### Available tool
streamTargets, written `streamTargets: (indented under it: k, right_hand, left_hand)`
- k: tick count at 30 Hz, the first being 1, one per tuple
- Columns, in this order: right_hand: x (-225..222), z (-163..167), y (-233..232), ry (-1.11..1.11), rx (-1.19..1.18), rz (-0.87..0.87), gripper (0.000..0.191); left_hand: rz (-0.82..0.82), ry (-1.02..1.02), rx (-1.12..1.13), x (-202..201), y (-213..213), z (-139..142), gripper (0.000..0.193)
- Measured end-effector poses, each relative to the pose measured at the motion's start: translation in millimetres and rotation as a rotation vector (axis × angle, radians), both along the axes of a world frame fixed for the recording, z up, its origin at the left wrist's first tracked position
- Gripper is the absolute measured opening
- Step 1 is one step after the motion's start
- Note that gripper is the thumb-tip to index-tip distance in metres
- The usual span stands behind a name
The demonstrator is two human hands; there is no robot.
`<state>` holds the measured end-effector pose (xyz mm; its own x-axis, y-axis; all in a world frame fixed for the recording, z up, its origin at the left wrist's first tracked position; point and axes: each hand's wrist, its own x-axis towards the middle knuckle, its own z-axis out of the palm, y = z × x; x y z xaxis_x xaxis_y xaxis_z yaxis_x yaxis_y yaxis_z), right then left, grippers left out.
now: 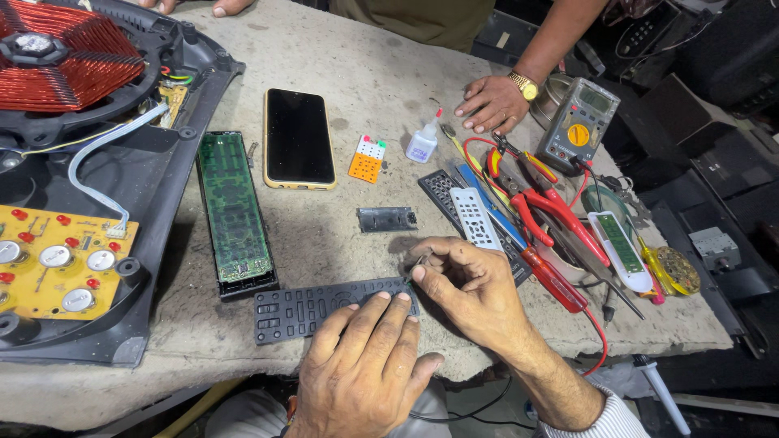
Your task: The person disassembles a black remote control, removes the battery cover, and uses a multimeter probe to test the circuit board. They then reassemble the remote, insert batteries, and press buttons to verify functionality.
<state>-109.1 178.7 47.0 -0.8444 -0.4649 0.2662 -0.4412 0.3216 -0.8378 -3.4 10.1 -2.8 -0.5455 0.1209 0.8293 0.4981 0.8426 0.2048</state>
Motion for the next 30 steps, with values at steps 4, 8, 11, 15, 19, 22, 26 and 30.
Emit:
streamTargets:
  k: [4, 8, 11, 15, 19, 22, 26, 30]
  right_hand:
    - [0.4, -1.6, 0.6, 0.003, -0.003, -0.001, 0.022]
    - [-0.4, -4.4, 2.6, -0.026, -0.041, 0.018, 0.023]
    - [-2.6, -6.3, 3.9, -0.065, -0.117, 0.035, 0.027]
    - [-3.6, -8.2, 4.4, -0.088, -0.154, 0.036, 0.028]
    - [-3.7, -8.2, 4.4, -0.072, -0.142, 0.053, 0.027]
    - [-3.5, -7.5, 4.4, -0.067, -0.117, 0.044, 0.027]
    - [-3.8, -7.0, 3.4, -0.057, -0.074, 0.021, 0.025]
    - [-3.4, -6.0, 2.4, -0.035, -0.042, 0.011, 0.024]
  left_hand:
    - [0.007, 0.006, -0.002, 0.3, 0.2, 0.3, 0.044]
    - [0.006, 0.005, 0.003, 0.5, 0.6, 0.5, 0.044]
    - [0.002, -0.004, 0.002, 0.4, 0.9, 0.7, 0.044]
    - [0.002, 0.004, -0.002, 0.2, 1.0, 0.8, 0.044]
    - [-0.002, 0.005, -0.001, 0.2, 0.7, 0.8, 0.044]
    - [-0.006, 0.000, -0.005, 0.2, 0.3, 0.6, 0.045]
    - [-0.005, -0.004, -0.008, 0.2, -0.1, 0.4, 0.045]
    - [-0.007, -0.007, -0.007, 0.4, -0.1, 0.0, 0.045]
